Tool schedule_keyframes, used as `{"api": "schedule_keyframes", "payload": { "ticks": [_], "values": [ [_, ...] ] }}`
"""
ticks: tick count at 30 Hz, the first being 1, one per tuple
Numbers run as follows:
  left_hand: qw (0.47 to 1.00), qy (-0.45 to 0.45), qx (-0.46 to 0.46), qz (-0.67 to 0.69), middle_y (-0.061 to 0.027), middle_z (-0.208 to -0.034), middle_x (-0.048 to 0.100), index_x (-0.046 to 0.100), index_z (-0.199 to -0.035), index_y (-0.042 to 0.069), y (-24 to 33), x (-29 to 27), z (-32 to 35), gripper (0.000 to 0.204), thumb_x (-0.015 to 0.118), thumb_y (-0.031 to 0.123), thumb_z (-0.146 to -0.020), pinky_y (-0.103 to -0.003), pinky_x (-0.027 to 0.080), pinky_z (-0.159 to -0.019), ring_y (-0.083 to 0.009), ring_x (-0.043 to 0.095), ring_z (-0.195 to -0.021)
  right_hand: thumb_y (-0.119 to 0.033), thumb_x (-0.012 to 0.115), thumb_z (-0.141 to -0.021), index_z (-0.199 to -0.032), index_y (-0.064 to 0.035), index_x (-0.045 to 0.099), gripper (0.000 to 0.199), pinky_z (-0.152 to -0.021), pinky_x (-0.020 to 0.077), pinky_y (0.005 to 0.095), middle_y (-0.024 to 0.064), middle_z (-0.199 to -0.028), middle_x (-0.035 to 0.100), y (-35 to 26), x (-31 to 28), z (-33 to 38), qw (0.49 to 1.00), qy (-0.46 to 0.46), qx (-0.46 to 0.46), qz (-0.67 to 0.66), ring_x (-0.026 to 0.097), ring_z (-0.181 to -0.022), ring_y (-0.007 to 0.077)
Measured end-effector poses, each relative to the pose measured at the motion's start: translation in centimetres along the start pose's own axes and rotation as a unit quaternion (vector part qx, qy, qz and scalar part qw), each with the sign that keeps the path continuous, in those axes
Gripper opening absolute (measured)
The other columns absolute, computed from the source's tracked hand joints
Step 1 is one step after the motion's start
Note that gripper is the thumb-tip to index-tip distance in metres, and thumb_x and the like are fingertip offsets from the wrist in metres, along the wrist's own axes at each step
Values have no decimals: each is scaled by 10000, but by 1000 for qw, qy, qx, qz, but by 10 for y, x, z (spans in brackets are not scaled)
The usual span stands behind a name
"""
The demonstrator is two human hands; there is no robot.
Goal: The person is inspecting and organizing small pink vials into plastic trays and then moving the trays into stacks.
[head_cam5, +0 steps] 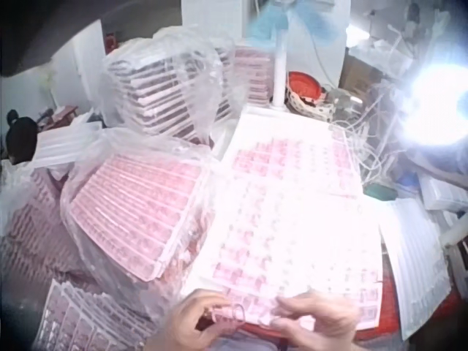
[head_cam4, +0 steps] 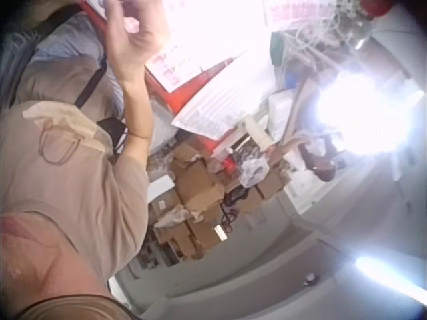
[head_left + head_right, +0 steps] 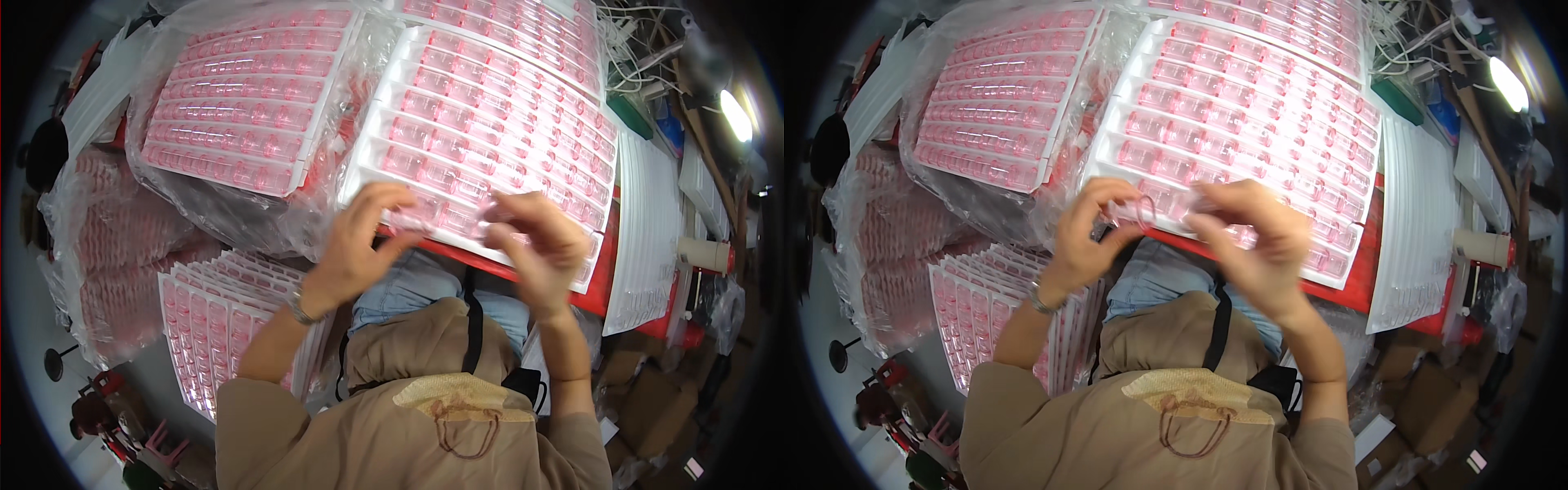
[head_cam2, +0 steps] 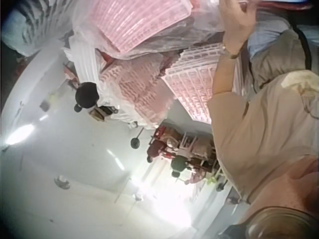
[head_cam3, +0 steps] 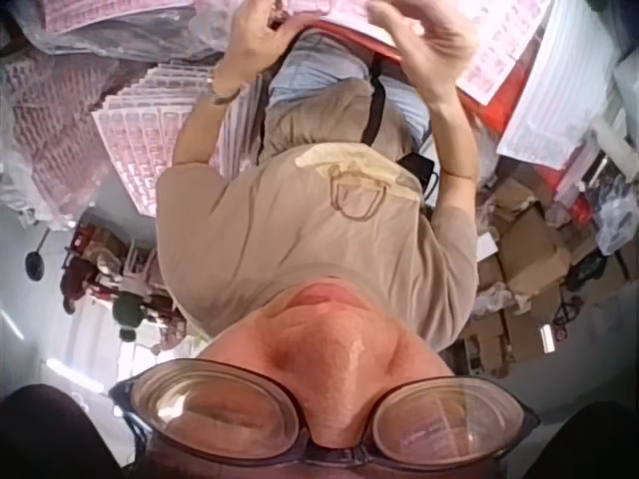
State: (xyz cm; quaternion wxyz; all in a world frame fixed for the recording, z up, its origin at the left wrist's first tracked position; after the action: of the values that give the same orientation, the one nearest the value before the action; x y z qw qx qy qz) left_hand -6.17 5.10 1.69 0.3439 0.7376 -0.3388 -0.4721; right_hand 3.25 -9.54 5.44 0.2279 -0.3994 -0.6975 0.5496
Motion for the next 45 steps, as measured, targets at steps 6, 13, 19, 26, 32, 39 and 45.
{"api": "schedule_keyframes", "payload": {
  "ticks": [6,13,19,26,32,39,45],
  "values": [
    [943,107,-138,282,-114,-1040,553,532,-1061,16,-19,7,24,372,710,121,-752,-328,455,-833,-264,560,-937,-82,699,-762,-1042,14,615,308,-596,475,314,135,-789,589,-22,56,10,938,-153,-165,262,589,-683,197],
    [967,-83,26,-238,-90,-962,506,553,-988,22,-23,-16,-9,311,670,69,-704,-364,465,-734,-262,547,-868,-30,505,-889,-929,45,640,159,-610,436,205,65,-777,635,23,-51,-18,992,66,95,49,568,-681,87],
    [967,-101,91,-217,-103,-1028,507,546,-1047,20,-15,-4,-15,404,687,145,-690,-379,445,-783,-286,538,-900,-69,527,-891,-908,48,629,156,-614,456,228,83,-847,638,19,15,-72,995,-66,52,50,591,-740,113],
    [906,279,-20,-316,-155,-1053,567,585,-1058,26,-79,-229,-13,256,594,138,-828,-396,410,-884,-335,521,-1000,-205,576,-850,-1103,74,552,378,-837,473,350,226,-1075,589,100,144,-201,983,-156,15,92,597,-962,273],
    [774,301,-219,-512,-205,-1099,558,577,-1086,0,-235,-391,69,367,515,303,-888,-399,409,-893,-356,529,-1016,-339,675,-768,-1088,40,500,527,-754,442,341,130,-973,551,151,156,-238,971,-77,188,126,543,-861,193],
    [788,277,-307,-457,-189,-1040,609,586,-1050,-39,-242,-400,56,401,560,323,-878,-370,449,-829,-307,590,-946,-311,671,-799,-1202,19,433,572,-718,458,335,104,-978,556,139,143,-228,963,38,251,-88,553,-827,168],
    [775,478,-250,330,-71,-1090,609,569,-1119,21,-282,-364,75,330,636,188,-843,-328,463,-866,-192,584,-991,-276,680,-793,-1116,38,517,479,-748,467,346,128,-999,583,146,168,-229,944,-38,303,-124,568,-874,177]
  ]
}}
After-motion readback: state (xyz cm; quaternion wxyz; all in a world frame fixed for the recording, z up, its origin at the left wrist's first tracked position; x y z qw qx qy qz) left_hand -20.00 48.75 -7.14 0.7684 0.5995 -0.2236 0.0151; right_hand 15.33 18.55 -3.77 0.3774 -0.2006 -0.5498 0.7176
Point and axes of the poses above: each hand's wrist, its own z-axis away from the middle knuckle, its own x-axis out of the palm, y = z × x, the point moved 9 cm from there along -z, towards the middle knuckle
